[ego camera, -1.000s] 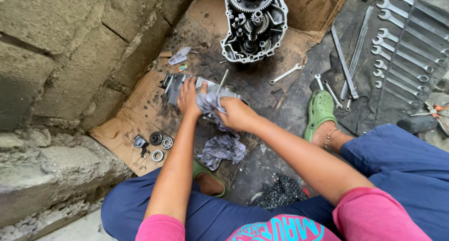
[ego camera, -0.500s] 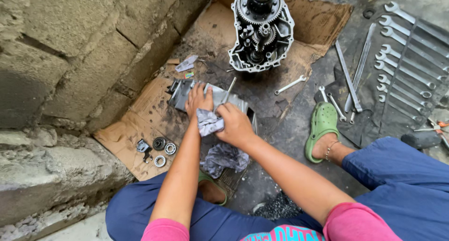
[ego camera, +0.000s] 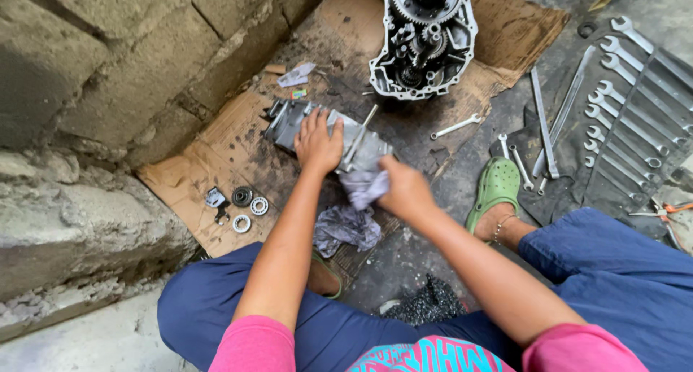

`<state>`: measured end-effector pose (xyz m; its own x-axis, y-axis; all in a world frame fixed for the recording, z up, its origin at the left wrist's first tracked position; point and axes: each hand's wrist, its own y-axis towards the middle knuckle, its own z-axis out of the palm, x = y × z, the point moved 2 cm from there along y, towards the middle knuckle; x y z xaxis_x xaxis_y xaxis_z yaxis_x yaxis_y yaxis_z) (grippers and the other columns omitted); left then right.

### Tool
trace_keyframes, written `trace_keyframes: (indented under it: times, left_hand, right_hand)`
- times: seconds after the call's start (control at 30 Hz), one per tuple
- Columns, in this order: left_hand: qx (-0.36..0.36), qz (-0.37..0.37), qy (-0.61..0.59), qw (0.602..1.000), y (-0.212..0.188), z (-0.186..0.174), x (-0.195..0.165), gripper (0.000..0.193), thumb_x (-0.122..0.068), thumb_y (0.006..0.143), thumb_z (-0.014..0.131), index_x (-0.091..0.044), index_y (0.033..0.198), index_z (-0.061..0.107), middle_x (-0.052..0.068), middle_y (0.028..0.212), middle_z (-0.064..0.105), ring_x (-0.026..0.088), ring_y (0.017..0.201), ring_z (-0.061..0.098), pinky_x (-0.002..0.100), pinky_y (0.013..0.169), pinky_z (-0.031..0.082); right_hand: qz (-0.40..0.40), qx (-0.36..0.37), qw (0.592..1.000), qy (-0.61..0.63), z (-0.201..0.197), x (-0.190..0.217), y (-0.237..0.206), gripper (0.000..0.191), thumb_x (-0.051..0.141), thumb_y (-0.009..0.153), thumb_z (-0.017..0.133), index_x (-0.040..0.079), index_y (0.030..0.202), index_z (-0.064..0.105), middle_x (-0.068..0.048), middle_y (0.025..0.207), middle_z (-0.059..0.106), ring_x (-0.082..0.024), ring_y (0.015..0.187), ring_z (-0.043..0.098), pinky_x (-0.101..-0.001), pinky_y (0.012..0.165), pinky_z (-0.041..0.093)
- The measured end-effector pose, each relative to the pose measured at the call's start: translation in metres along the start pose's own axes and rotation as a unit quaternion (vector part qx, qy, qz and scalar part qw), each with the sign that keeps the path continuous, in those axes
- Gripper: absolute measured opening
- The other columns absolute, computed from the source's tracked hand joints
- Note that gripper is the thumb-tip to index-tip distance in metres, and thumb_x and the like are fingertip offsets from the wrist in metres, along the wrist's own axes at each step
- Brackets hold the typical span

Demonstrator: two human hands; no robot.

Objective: The person wipes a metal engine casing with a cloth, then joins it to the main engine block containing gears. They rotate the crankshaft by hand, insert a small cylindrical part, and use a power drill to tighten a bolt.

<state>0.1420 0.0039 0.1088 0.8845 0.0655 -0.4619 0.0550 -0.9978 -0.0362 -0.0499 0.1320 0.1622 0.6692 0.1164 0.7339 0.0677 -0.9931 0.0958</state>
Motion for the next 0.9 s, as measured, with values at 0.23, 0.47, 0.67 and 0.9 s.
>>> trace_keyframes:
  times: [0.23,0.47,0.67,0.9]
  left_hand:
    - [0.006,-0.017,-0.010,1.000,-0.001,0.005,0.011,0.062,-0.058,0.099,0.045,-0.018,0.145,0.055,0.004,0.161,0.040,0.028,0.149,0.032,0.058,0.118,0.021]
    - [0.001,-0.012,0.005,1.000,0.001,0.014,0.012,0.061,-0.059,0.099,0.045,-0.021,0.145,0.055,0.003,0.160,0.040,0.028,0.149,0.032,0.057,0.117,0.022]
    - [-0.002,0.000,0.005,1.000,0.004,0.030,0.012,0.061,-0.059,0.099,0.045,-0.020,0.144,0.056,0.002,0.160,0.042,0.026,0.148,0.035,0.055,0.116,0.025]
    - [-0.006,0.005,0.007,1.000,0.002,0.034,0.010,0.061,-0.059,0.100,0.044,-0.018,0.144,0.057,0.005,0.160,0.042,0.029,0.149,0.033,0.056,0.116,0.024]
  right_hand:
    - [0.081,-0.078,0.993,-0.033,-0.019,-0.015,0.000,0.044,0.015,0.073,0.076,0.008,0.114,0.062,-0.025,0.093,0.072,-0.045,0.089,0.070,-0.0501,0.075,0.055]
    - [-0.104,-0.116,0.985,0.080,0.037,0.051,-0.001,0.059,0.024,0.067,0.083,0.002,0.115,0.057,-0.022,0.109,0.059,-0.043,0.104,0.059,-0.0481,0.091,0.049]
    - [-0.089,-0.125,0.988,0.016,0.052,0.024,0.016,0.039,0.024,0.079,0.079,0.008,0.108,0.060,-0.014,0.098,0.061,-0.039,0.097,0.062,-0.0485,0.084,0.051]
    - [-0.096,-0.053,0.994,0.000,0.049,-0.001,0.020,0.038,0.029,0.081,0.078,0.009,0.109,0.060,-0.015,0.098,0.067,-0.041,0.084,0.067,-0.0493,0.070,0.054]
